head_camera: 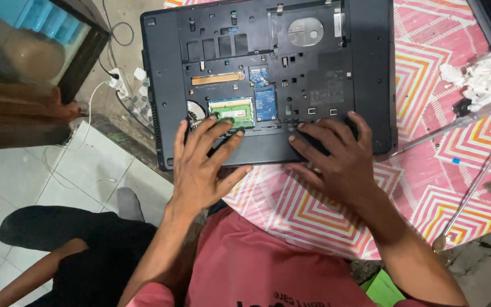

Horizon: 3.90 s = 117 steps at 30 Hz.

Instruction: The person closes a laptop and flips it over to access the underside. They remove a rectangular metal cover from the bottom panel, exposing the internal components. The person then handles the internal parts, including the hard drive and fan area, with their hands.

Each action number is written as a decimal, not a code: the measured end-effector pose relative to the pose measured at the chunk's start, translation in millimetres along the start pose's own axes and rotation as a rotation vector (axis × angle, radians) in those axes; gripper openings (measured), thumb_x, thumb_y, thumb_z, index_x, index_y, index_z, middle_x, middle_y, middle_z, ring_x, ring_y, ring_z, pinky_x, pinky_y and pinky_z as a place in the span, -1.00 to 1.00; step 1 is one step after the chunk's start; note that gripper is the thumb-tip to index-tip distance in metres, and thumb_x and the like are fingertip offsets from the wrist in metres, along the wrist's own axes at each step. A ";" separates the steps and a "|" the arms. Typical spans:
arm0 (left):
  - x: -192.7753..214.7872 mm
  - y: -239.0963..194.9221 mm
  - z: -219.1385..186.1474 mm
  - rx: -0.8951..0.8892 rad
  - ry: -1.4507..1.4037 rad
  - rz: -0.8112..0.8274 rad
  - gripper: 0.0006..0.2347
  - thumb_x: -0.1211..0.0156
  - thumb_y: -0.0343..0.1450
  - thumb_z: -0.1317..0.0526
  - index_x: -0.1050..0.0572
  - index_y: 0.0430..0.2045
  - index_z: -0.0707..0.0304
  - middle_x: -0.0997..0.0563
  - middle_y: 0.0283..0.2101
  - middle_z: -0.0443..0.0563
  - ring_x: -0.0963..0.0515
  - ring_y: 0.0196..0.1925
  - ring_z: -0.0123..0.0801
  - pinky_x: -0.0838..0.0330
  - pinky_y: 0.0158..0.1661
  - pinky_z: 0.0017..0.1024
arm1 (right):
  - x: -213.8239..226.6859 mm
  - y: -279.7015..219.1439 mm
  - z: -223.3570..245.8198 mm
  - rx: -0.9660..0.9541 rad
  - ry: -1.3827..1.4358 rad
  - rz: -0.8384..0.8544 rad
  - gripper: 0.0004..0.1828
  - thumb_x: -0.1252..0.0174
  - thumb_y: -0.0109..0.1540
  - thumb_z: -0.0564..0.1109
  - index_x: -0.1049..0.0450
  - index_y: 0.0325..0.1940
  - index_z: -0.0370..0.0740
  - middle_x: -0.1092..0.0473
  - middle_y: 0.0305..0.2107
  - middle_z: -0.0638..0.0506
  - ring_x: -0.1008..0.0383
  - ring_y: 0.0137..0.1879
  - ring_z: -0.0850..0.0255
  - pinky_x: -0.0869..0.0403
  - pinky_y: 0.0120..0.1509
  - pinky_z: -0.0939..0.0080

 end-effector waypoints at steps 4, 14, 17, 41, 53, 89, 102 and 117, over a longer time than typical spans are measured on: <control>-5.2 -3.4 -1.4 -0.022 0.018 -0.021 -0.56 -0.31 0.43 -0.08 -0.47 0.09 0.12 -0.53 0.16 -0.01 -0.44 0.28 -0.07 -0.09 0.32 0.12 | 2.3 0.2 1.0 0.018 0.007 -0.006 -0.65 -0.37 0.25 0.18 -0.57 -0.01 0.00 -0.52 -0.02 0.05 -0.50 0.13 0.06 -0.15 0.38 -0.28; -6.6 -3.1 -0.6 -0.011 0.031 -0.033 -0.64 -0.19 0.45 -0.07 -0.52 -0.01 0.14 -0.56 0.08 -0.07 -0.48 0.22 -0.14 -0.11 0.28 -0.01 | -0.6 -0.7 0.0 0.048 0.044 -0.028 -0.71 -0.36 0.23 0.14 -0.58 -0.10 -0.02 -0.54 -0.09 0.02 -0.51 0.03 0.02 -0.22 0.34 -0.28; -4.9 -5.1 -1.4 -0.020 0.022 -0.007 -0.64 -0.18 0.46 -0.07 -0.51 -0.01 0.15 -0.56 0.10 -0.06 -0.48 0.23 -0.14 -0.12 0.27 -0.02 | 0.6 -2.0 3.3 0.046 0.052 -0.026 -0.72 -0.33 0.25 0.14 -0.58 -0.11 -0.02 -0.53 -0.10 0.02 -0.50 0.01 0.03 -0.21 0.34 -0.27; -15.2 33.8 -13.3 -0.044 0.128 0.253 -0.40 -0.06 0.38 -0.33 -0.40 0.17 0.06 -0.43 0.15 0.03 -0.42 0.11 -0.07 -0.34 -0.05 -0.15 | 43.5 0.3 -59.5 -0.162 0.255 0.090 -0.77 -0.14 0.32 -0.03 -0.54 -0.08 -0.21 -0.43 -0.02 -0.15 -0.43 0.07 -0.11 -0.32 0.18 -0.14; -16.9 40.1 -5.7 0.075 0.048 0.385 -0.48 0.05 0.42 -0.28 -0.49 0.13 -0.05 -0.45 0.12 0.02 -0.43 0.10 -0.11 -0.30 -0.03 -0.16 | 18.6 25.5 -70.3 0.059 0.164 0.283 -0.69 -0.30 0.23 0.23 -0.56 -0.32 0.00 -0.44 -0.28 0.03 -0.42 -0.19 0.05 -0.36 0.10 -0.06; -14.1 35.7 -13.8 -0.028 0.065 0.202 -0.42 -0.27 0.31 -0.28 -0.46 0.09 0.06 -0.45 0.08 -0.01 -0.44 0.01 -0.10 -0.31 -0.10 -0.18 | 49.3 -9.0 -62.3 -0.254 0.199 0.120 -0.75 -0.13 0.35 -0.11 -0.54 0.03 -0.28 -0.39 -0.07 -0.12 -0.37 0.06 -0.06 -0.28 0.16 -0.05; -17.3 32.2 -10.2 -0.049 0.055 0.219 -0.40 -0.24 0.33 -0.26 -0.39 0.17 0.05 -0.40 0.12 0.01 -0.39 0.02 -0.11 -0.30 -0.11 -0.15 | 38.7 3.5 -77.8 -0.227 0.194 0.147 -0.92 -0.16 0.36 -0.15 -0.55 -0.15 -0.17 -0.39 -0.18 -0.01 -0.36 -0.04 0.00 -0.29 0.08 0.00; -15.2 32.8 -10.9 -0.041 0.034 0.205 -0.42 -0.26 0.33 -0.24 -0.42 0.14 0.07 -0.42 0.11 0.00 -0.40 0.02 -0.10 -0.30 -0.08 -0.14 | 35.0 0.3 -72.7 -0.257 0.237 0.167 -0.92 -0.23 0.31 -0.12 -0.56 -0.17 -0.16 -0.41 -0.16 0.01 -0.32 0.02 0.02 -0.25 0.08 0.00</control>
Point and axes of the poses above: each hand's wrist, its own y-axis towards the middle knuckle, its own x-axis out of the back of the hand, z = x × y, the point moved 4 cm from there along y, towards the middle knuckle
